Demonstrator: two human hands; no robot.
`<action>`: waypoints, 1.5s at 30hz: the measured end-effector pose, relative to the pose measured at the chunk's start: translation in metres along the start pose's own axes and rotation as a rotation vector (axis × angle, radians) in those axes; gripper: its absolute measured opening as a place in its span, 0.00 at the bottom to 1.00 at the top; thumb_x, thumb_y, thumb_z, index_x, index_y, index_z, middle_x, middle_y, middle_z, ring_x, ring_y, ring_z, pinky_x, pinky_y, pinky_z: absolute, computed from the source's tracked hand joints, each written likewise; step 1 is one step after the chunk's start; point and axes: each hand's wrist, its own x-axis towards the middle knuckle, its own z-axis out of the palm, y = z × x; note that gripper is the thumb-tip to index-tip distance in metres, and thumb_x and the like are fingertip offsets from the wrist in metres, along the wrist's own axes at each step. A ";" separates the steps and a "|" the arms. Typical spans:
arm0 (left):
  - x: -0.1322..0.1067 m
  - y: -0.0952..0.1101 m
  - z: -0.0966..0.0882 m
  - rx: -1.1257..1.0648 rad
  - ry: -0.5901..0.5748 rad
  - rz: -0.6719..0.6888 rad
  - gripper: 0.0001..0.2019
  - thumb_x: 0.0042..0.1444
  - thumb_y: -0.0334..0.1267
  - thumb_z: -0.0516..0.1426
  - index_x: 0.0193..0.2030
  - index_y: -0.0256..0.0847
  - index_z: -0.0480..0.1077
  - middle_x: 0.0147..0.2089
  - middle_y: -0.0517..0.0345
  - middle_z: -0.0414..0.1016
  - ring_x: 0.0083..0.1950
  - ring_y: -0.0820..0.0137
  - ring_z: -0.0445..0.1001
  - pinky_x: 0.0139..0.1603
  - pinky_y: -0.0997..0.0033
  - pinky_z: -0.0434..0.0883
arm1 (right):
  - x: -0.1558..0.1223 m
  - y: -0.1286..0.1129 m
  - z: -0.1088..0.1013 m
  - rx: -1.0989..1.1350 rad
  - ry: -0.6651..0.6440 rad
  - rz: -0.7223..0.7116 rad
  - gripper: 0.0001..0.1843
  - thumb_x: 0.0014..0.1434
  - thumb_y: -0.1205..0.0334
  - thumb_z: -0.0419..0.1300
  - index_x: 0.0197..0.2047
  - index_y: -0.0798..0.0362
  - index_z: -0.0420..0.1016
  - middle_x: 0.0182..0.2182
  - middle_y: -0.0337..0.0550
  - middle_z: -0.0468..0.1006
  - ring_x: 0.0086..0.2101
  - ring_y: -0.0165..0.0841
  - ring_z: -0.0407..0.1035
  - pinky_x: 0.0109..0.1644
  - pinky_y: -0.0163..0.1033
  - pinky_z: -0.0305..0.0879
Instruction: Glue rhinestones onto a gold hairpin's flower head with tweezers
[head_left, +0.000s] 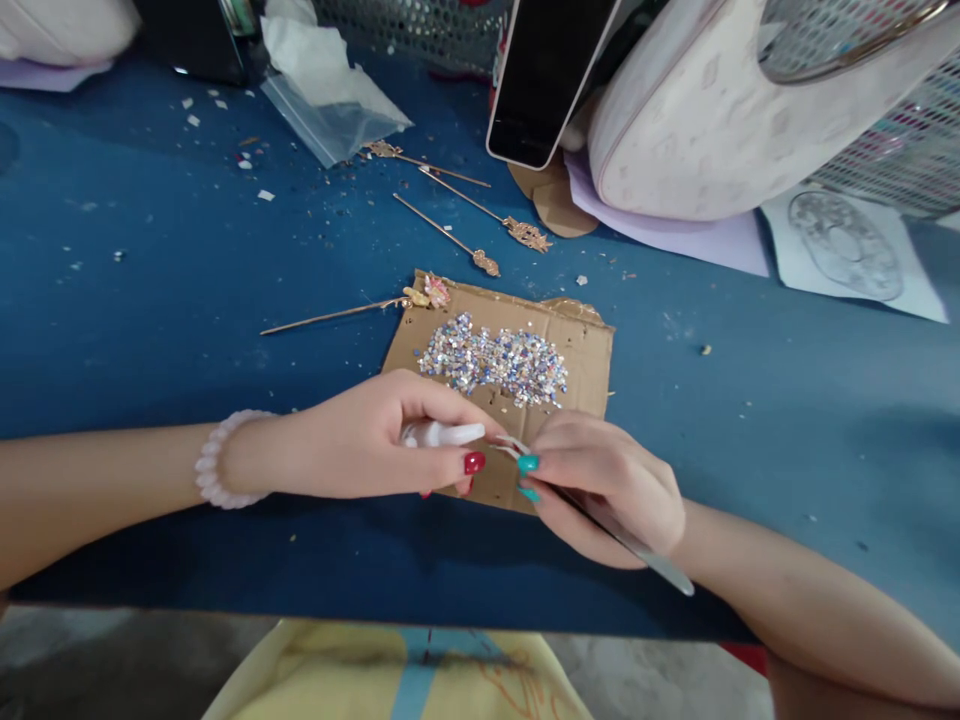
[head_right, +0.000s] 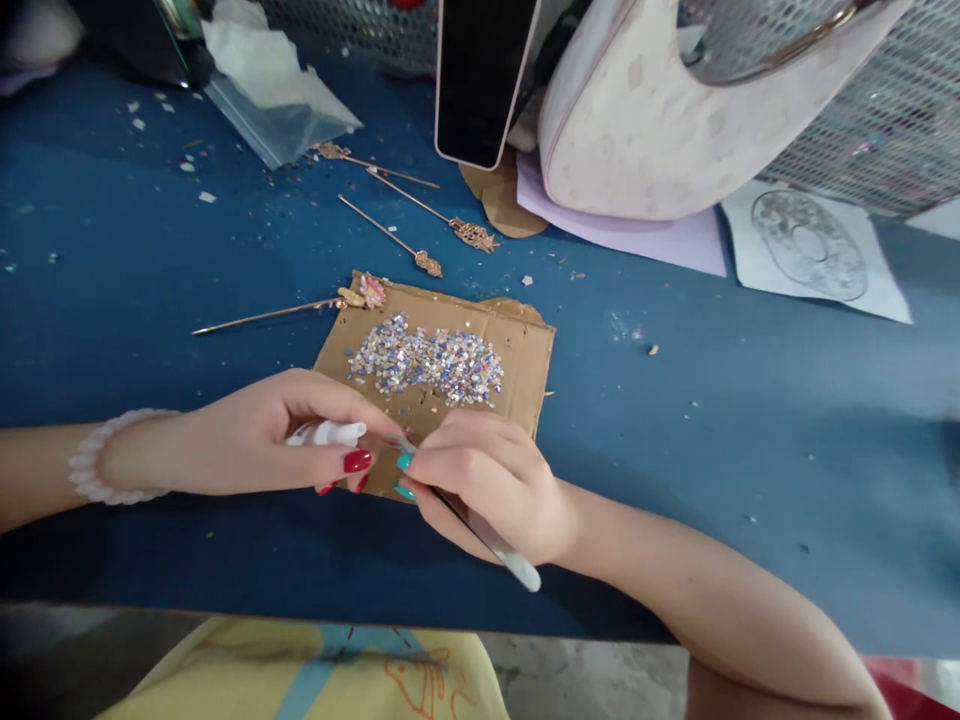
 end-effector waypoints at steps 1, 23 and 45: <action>0.000 0.000 0.001 0.039 0.023 0.020 0.11 0.54 0.34 0.58 0.43 0.40 0.79 0.32 0.59 0.79 0.28 0.76 0.71 0.27 0.82 0.67 | -0.001 0.000 0.001 -0.021 0.005 -0.002 0.11 0.57 0.78 0.58 0.42 0.57 0.67 0.28 0.45 0.75 0.27 0.28 0.69 0.30 0.36 0.70; 0.000 -0.003 0.007 0.357 0.281 0.223 0.10 0.55 0.34 0.57 0.41 0.40 0.78 0.37 0.57 0.81 0.36 0.72 0.76 0.35 0.78 0.69 | -0.002 -0.006 0.005 -0.228 0.064 0.042 0.15 0.53 0.79 0.57 0.41 0.54 0.66 0.26 0.39 0.71 0.26 0.29 0.68 0.30 0.38 0.69; 0.001 0.009 0.011 0.061 0.164 -0.038 0.07 0.55 0.38 0.58 0.30 0.37 0.72 0.23 0.66 0.64 0.25 0.80 0.58 0.23 0.82 0.55 | -0.010 0.001 0.007 -0.143 0.024 -0.034 0.13 0.56 0.76 0.57 0.45 0.57 0.67 0.32 0.48 0.77 0.31 0.31 0.70 0.35 0.40 0.72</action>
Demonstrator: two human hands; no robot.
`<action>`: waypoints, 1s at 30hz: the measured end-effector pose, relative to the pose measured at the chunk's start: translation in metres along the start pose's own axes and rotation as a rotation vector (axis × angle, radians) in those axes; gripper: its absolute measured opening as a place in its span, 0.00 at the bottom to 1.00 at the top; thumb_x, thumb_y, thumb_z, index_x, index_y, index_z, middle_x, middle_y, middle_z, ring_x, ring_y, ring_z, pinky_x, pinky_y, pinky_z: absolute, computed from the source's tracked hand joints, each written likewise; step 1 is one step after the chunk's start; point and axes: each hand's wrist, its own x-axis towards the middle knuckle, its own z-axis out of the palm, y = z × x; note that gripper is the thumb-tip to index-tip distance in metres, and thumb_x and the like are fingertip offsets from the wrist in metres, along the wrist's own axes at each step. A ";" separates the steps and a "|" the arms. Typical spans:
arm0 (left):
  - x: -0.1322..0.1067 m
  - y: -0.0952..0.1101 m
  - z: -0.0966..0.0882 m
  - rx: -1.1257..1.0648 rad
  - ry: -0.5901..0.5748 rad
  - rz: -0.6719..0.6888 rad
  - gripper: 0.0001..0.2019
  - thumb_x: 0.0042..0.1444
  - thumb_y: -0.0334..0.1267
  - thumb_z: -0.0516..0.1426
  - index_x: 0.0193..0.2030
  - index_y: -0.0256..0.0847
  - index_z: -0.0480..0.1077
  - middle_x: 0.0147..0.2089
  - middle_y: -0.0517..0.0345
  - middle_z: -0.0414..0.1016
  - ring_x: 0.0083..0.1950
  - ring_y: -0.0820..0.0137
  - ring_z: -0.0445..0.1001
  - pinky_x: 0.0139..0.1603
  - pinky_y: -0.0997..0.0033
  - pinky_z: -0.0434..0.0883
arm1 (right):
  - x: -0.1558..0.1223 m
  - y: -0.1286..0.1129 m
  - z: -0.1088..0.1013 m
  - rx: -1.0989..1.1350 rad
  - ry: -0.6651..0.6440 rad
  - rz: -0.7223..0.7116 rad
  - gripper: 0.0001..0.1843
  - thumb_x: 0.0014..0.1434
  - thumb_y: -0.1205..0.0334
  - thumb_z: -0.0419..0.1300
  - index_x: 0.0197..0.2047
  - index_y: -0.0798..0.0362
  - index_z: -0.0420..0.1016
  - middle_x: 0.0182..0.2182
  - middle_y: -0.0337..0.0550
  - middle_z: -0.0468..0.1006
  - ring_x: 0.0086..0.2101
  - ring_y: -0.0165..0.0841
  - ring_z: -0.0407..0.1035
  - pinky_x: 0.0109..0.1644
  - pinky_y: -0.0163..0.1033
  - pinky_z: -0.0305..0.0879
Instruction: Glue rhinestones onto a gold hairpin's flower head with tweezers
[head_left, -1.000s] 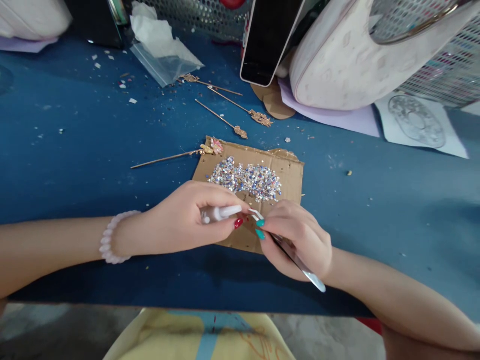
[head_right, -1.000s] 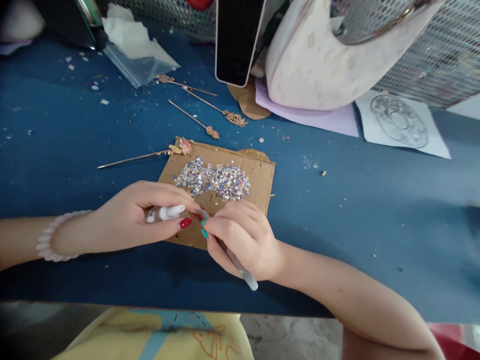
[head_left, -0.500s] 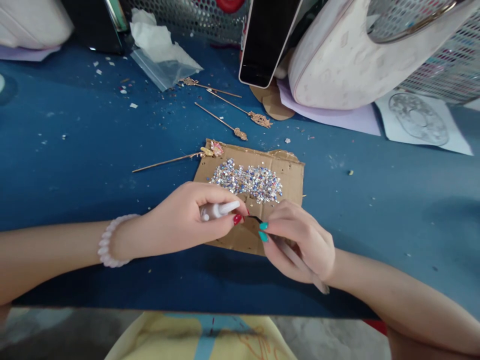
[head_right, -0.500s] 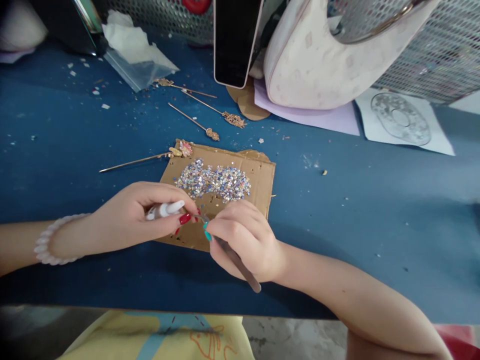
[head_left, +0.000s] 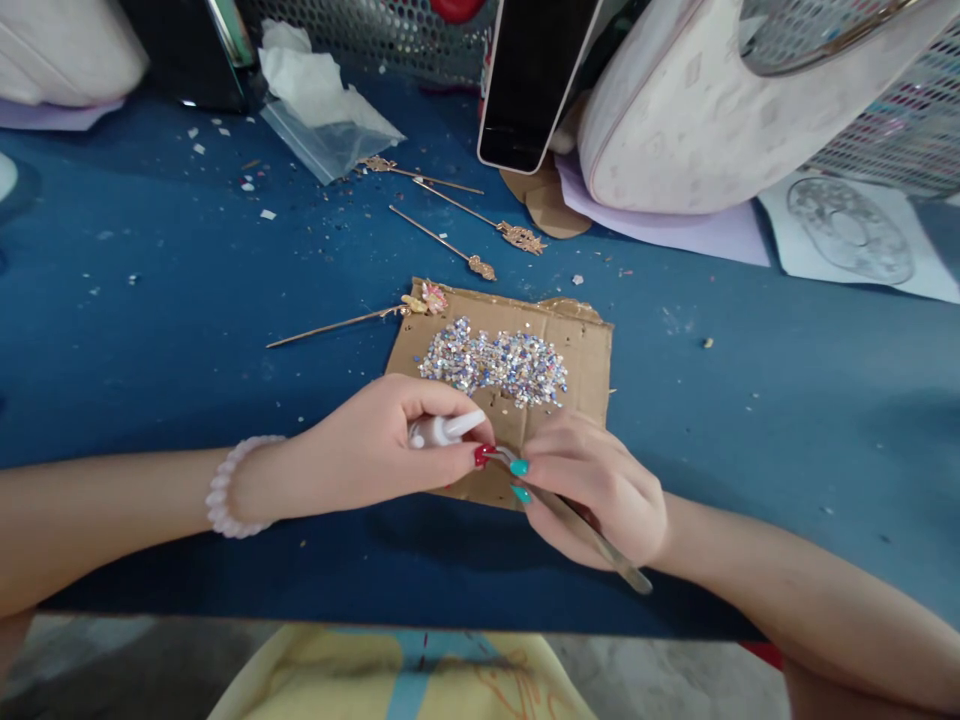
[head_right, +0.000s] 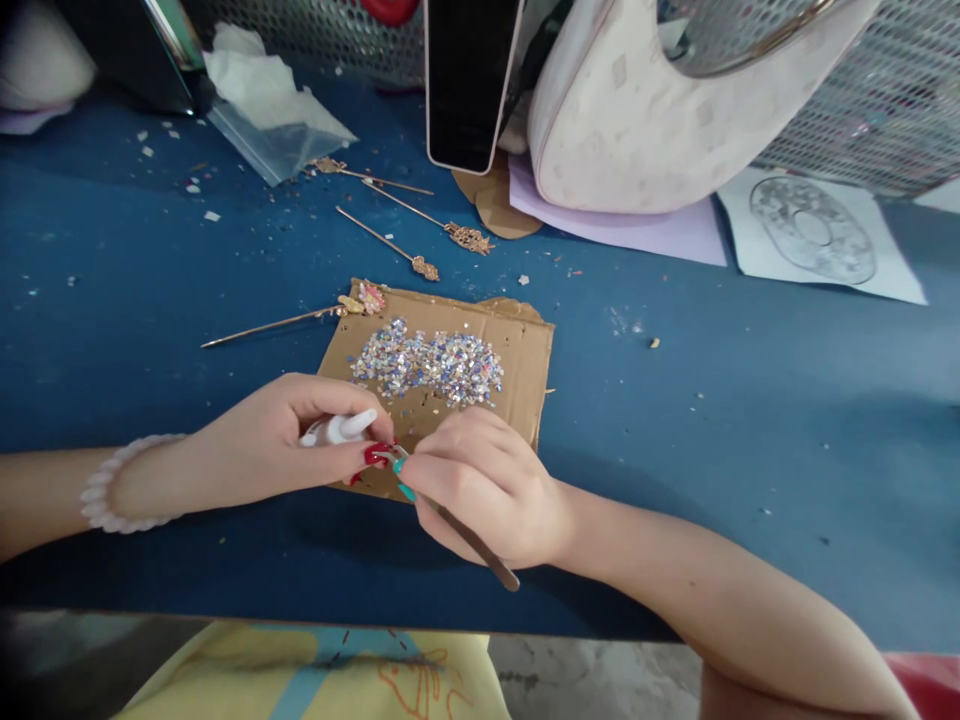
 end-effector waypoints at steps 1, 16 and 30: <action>0.000 0.000 0.000 -0.001 -0.003 -0.005 0.07 0.55 0.38 0.59 0.30 0.37 0.72 0.23 0.66 0.64 0.25 0.80 0.58 0.23 0.82 0.55 | 0.000 0.000 0.000 0.002 0.000 -0.002 0.13 0.56 0.76 0.57 0.45 0.57 0.67 0.32 0.48 0.77 0.31 0.31 0.70 0.35 0.40 0.72; -0.002 -0.001 0.004 -0.052 0.050 -0.010 0.04 0.52 0.30 0.56 0.29 0.37 0.72 0.23 0.68 0.67 0.24 0.81 0.60 0.24 0.83 0.57 | 0.003 -0.001 0.001 0.028 -0.005 0.026 0.15 0.56 0.75 0.55 0.46 0.55 0.66 0.31 0.46 0.76 0.29 0.31 0.70 0.32 0.40 0.71; 0.000 -0.006 -0.001 -0.058 -0.040 -0.016 0.03 0.51 0.33 0.58 0.32 0.38 0.73 0.24 0.67 0.66 0.24 0.81 0.60 0.23 0.83 0.57 | 0.003 -0.003 0.001 0.068 -0.024 0.075 0.17 0.53 0.76 0.56 0.47 0.54 0.65 0.29 0.44 0.75 0.29 0.32 0.70 0.33 0.41 0.72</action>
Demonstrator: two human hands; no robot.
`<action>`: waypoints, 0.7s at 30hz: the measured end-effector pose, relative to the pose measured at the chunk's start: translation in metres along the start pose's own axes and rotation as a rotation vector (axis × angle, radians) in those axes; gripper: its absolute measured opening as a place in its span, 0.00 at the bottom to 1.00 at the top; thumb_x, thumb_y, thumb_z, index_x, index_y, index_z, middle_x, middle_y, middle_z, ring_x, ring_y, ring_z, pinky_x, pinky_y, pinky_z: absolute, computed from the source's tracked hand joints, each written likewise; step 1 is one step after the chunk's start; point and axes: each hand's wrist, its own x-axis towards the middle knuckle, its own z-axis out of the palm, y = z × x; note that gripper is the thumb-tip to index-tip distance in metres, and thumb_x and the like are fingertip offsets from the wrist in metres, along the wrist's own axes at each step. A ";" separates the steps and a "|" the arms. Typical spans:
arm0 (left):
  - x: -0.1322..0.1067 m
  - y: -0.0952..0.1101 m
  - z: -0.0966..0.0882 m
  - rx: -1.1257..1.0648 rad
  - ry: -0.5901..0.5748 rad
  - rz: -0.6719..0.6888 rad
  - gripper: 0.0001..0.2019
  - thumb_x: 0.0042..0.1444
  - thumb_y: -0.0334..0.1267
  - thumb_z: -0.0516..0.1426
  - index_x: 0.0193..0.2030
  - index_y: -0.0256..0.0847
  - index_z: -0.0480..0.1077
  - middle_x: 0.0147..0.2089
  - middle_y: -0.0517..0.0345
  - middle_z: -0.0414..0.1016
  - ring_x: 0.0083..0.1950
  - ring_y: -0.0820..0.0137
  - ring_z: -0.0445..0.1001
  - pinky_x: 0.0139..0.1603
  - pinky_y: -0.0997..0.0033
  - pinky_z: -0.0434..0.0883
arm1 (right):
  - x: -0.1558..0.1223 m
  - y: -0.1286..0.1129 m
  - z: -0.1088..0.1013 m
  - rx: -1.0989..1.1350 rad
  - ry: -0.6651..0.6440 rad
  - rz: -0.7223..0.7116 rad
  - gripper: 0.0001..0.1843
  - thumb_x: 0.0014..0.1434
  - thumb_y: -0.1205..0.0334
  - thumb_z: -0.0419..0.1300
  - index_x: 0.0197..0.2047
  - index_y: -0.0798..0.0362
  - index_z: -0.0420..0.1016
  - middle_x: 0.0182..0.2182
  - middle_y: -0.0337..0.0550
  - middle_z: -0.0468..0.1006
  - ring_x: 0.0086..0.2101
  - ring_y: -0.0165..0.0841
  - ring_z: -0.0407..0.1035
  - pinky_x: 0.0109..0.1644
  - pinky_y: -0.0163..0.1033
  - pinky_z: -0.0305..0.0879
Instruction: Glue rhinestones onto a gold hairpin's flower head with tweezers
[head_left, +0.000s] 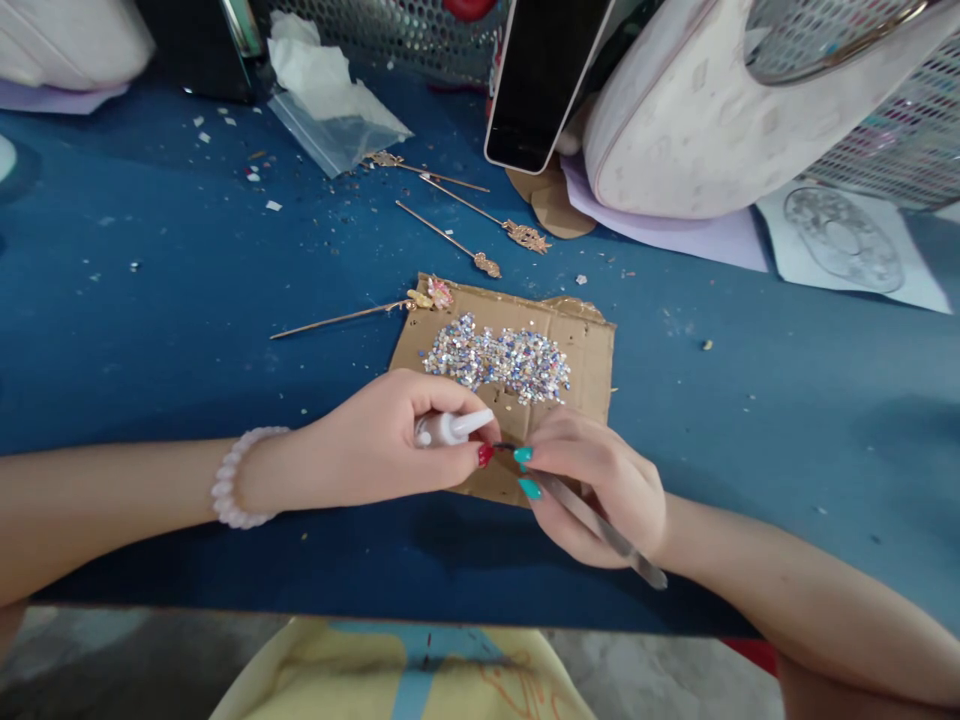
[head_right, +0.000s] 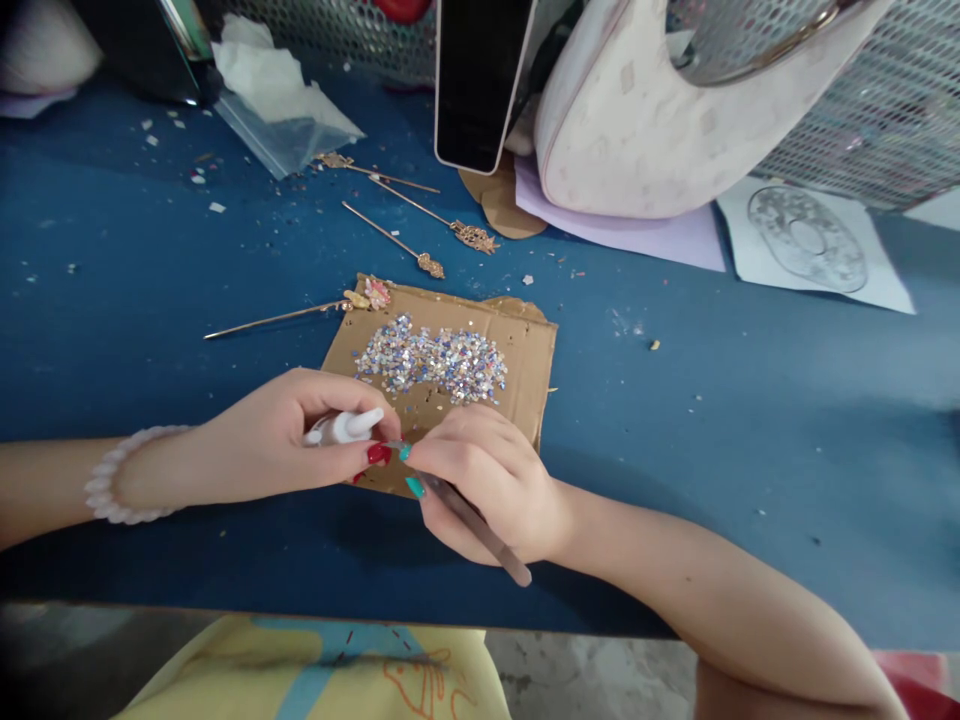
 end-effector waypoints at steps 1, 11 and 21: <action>0.000 0.000 0.000 0.000 -0.001 0.002 0.03 0.52 0.34 0.59 0.32 0.37 0.73 0.24 0.68 0.65 0.24 0.81 0.59 0.23 0.83 0.56 | 0.000 0.000 0.001 0.006 0.000 -0.001 0.17 0.53 0.77 0.56 0.46 0.55 0.65 0.29 0.44 0.75 0.29 0.32 0.70 0.34 0.41 0.72; -0.002 0.001 0.002 0.037 0.051 0.011 0.08 0.57 0.37 0.57 0.28 0.37 0.69 0.23 0.66 0.67 0.24 0.80 0.61 0.23 0.82 0.57 | -0.001 0.001 0.002 0.073 0.018 0.001 0.16 0.54 0.76 0.54 0.46 0.55 0.66 0.31 0.47 0.74 0.29 0.33 0.70 0.33 0.43 0.71; 0.000 -0.003 -0.002 0.026 0.031 -0.018 0.09 0.56 0.40 0.56 0.32 0.38 0.74 0.28 0.61 0.74 0.27 0.76 0.69 0.25 0.81 0.63 | 0.002 0.004 -0.001 0.134 0.059 0.068 0.17 0.53 0.75 0.53 0.46 0.53 0.65 0.27 0.40 0.71 0.27 0.31 0.67 0.29 0.39 0.68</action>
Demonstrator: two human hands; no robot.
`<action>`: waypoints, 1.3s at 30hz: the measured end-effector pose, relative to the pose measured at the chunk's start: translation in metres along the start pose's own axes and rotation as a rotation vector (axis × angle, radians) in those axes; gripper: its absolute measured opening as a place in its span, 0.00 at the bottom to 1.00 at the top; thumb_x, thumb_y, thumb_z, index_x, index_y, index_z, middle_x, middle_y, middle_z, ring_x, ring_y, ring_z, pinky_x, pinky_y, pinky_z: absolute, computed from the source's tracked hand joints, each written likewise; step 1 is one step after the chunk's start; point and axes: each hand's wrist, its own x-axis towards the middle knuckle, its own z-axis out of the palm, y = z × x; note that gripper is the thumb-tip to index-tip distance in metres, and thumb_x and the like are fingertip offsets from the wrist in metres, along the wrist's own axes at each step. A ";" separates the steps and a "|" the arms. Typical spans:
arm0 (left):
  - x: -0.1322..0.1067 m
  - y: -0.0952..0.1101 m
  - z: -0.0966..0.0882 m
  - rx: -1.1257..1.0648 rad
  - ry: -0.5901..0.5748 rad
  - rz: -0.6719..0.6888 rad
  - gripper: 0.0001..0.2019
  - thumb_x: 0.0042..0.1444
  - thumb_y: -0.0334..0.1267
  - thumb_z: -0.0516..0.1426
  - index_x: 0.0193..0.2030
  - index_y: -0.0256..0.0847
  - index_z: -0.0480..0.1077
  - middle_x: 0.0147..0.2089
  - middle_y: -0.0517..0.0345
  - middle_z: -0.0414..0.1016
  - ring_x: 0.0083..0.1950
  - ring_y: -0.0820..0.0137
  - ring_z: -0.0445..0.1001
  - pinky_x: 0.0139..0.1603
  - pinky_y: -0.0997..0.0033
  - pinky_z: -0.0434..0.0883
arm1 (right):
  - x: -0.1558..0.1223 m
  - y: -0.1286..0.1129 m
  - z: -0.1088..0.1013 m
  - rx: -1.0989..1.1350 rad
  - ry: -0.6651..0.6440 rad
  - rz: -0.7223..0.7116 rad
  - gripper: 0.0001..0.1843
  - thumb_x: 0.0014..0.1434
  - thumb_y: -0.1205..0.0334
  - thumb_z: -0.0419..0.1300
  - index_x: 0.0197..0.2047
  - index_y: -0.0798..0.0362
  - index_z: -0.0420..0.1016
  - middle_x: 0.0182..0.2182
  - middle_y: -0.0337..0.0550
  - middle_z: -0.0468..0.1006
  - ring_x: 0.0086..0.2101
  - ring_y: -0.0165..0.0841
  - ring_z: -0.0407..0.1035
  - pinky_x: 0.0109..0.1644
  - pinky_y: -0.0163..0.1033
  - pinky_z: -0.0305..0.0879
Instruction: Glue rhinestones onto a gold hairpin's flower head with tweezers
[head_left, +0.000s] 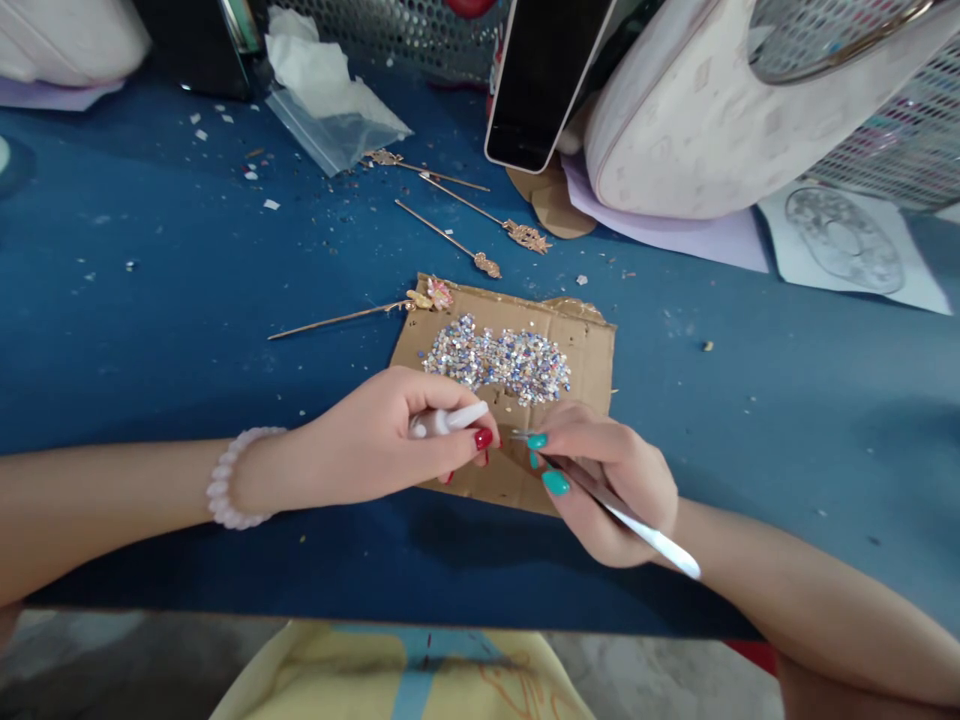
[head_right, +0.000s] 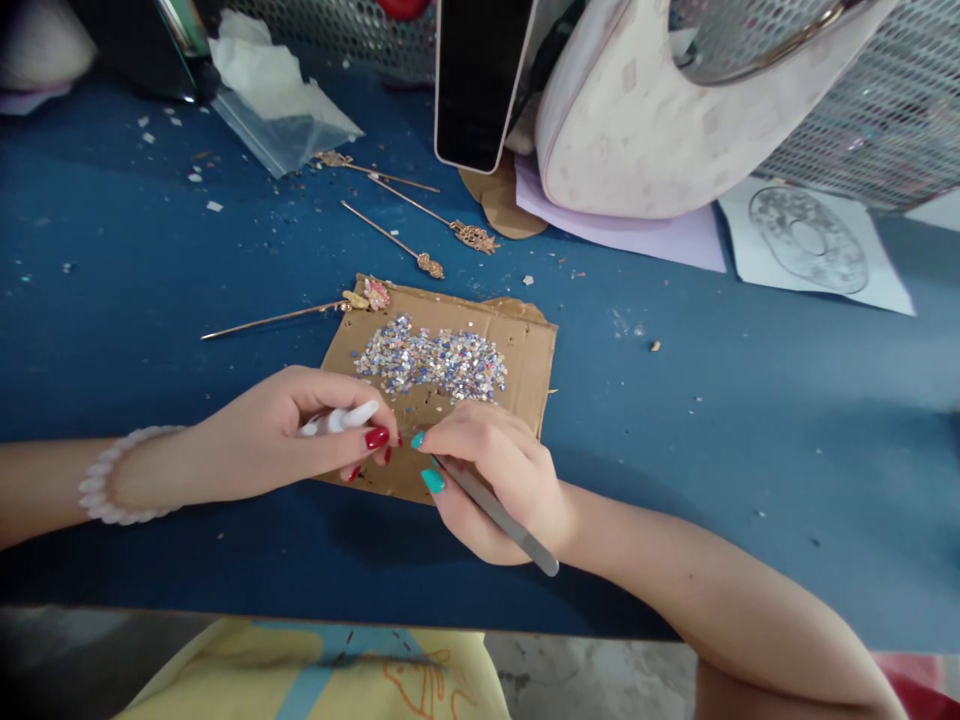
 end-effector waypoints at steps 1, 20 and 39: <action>0.000 0.000 0.000 -0.002 0.007 -0.006 0.09 0.56 0.40 0.56 0.32 0.39 0.74 0.29 0.60 0.75 0.27 0.76 0.69 0.25 0.81 0.64 | 0.000 0.000 0.000 0.005 0.005 0.008 0.16 0.54 0.75 0.53 0.46 0.53 0.65 0.27 0.40 0.71 0.27 0.32 0.67 0.29 0.39 0.68; 0.017 0.016 -0.057 0.651 0.517 0.114 0.15 0.58 0.39 0.54 0.41 0.29 0.75 0.33 0.64 0.70 0.34 0.82 0.60 0.36 0.83 0.54 | -0.004 0.005 0.000 0.019 0.001 0.008 0.16 0.55 0.75 0.53 0.46 0.54 0.65 0.28 0.41 0.71 0.28 0.32 0.68 0.30 0.39 0.68; 0.006 -0.003 -0.032 0.101 -0.191 0.074 0.22 0.54 0.38 0.58 0.57 0.46 0.73 0.27 0.64 0.67 0.25 0.78 0.62 0.24 0.81 0.60 | -0.005 0.007 -0.011 0.112 0.035 0.133 0.08 0.61 0.68 0.62 0.42 0.53 0.68 0.28 0.39 0.75 0.28 0.28 0.72 0.32 0.36 0.69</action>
